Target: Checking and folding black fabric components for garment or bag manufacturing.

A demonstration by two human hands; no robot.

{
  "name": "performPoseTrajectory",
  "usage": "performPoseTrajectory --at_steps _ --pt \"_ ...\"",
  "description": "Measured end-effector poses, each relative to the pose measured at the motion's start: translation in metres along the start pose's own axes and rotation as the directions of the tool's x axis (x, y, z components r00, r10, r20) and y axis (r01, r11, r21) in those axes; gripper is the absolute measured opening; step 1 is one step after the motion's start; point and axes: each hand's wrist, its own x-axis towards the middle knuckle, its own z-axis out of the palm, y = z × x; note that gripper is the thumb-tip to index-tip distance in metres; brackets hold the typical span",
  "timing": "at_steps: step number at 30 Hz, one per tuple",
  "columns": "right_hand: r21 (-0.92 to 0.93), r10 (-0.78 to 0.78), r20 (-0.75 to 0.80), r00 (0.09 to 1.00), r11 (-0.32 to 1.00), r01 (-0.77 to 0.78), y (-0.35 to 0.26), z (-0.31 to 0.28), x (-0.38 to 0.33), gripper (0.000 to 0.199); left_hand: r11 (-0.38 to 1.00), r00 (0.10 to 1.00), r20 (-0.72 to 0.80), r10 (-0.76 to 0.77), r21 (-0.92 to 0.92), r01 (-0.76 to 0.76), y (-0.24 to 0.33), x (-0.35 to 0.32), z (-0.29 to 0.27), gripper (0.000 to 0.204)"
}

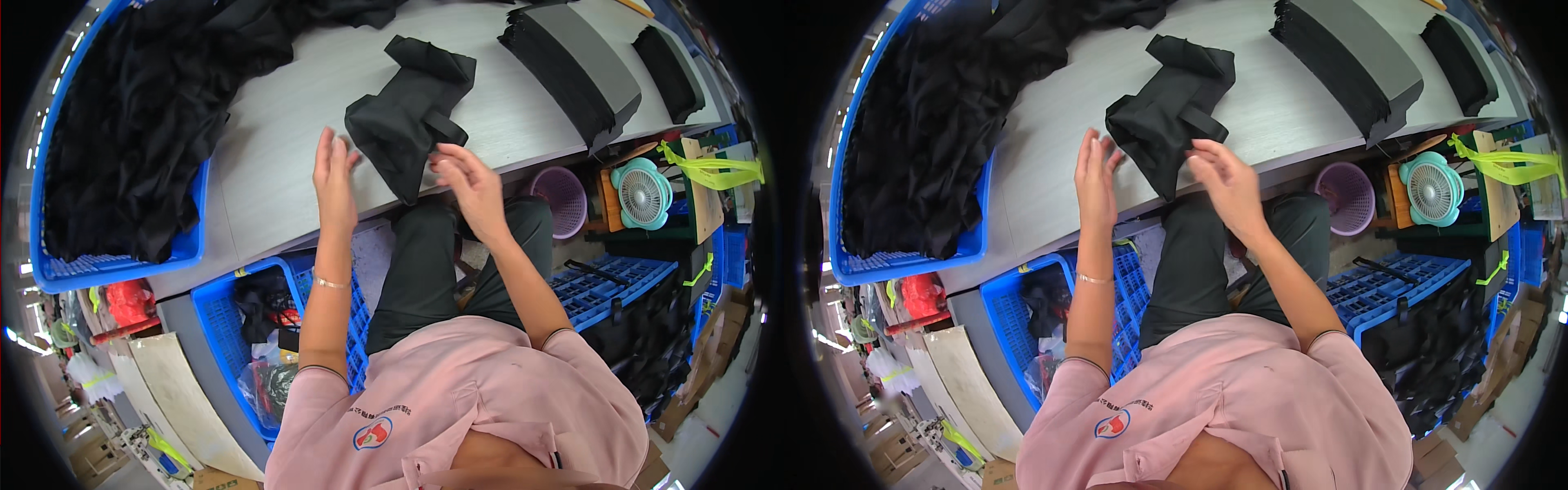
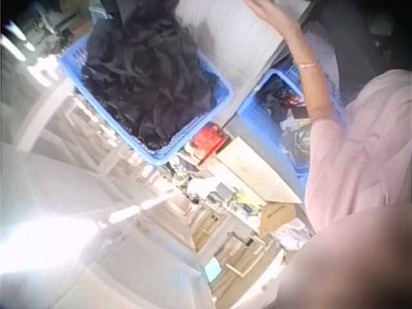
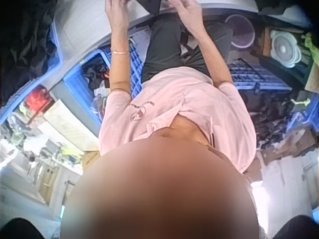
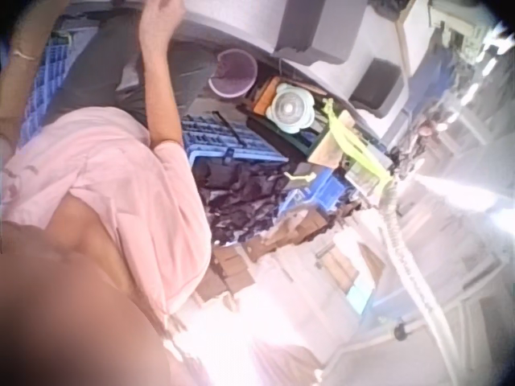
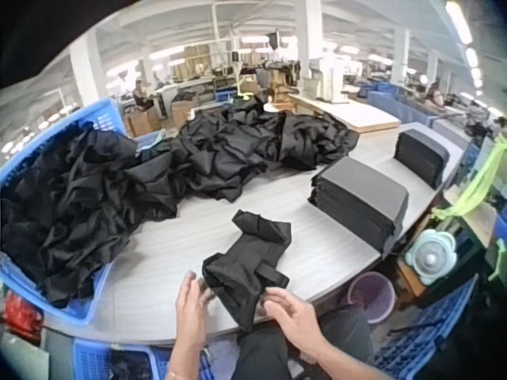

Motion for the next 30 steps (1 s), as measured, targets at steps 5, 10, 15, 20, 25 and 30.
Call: performPoseTrajectory --at_steps 5,10,15,20,25,30 --pt "0.428 0.268 0.172 0.948 0.847 -0.316 0.012 -0.019 0.028 0.037 0.951 0.921 0.328 -0.211 -0.151 0.272 -0.009 0.018 0.024 0.035" --pt "0.503 0.280 0.398 0.874 0.729 -0.463 -0.004 -0.043 0.027 0.028 0.817 0.791 0.538 -0.292 -0.291 0.499 -0.019 -0.003 0.021 0.027" --pt "0.505 0.318 0.427 0.846 0.692 -0.515 -0.014 -0.029 0.021 0.029 0.772 0.639 0.685 -0.350 -0.175 0.611 -0.029 -0.019 0.033 0.034" --pt "0.347 0.323 0.216 0.922 0.857 -0.381 0.000 -0.038 0.033 0.021 0.447 0.585 0.760 -0.284 -0.434 0.782 -0.011 -0.021 0.026 0.053" --pt "0.095 0.239 0.098 0.966 0.964 -0.248 0.001 -0.043 0.038 0.019 0.637 0.681 0.670 -0.297 -0.392 0.664 -0.024 -0.011 0.013 0.044" --pt "0.437 0.402 0.258 0.878 0.762 -0.477 -0.016 -0.048 0.038 0.021 0.909 0.835 0.474 -0.279 -0.151 0.389 -0.020 -0.006 0.009 0.027"
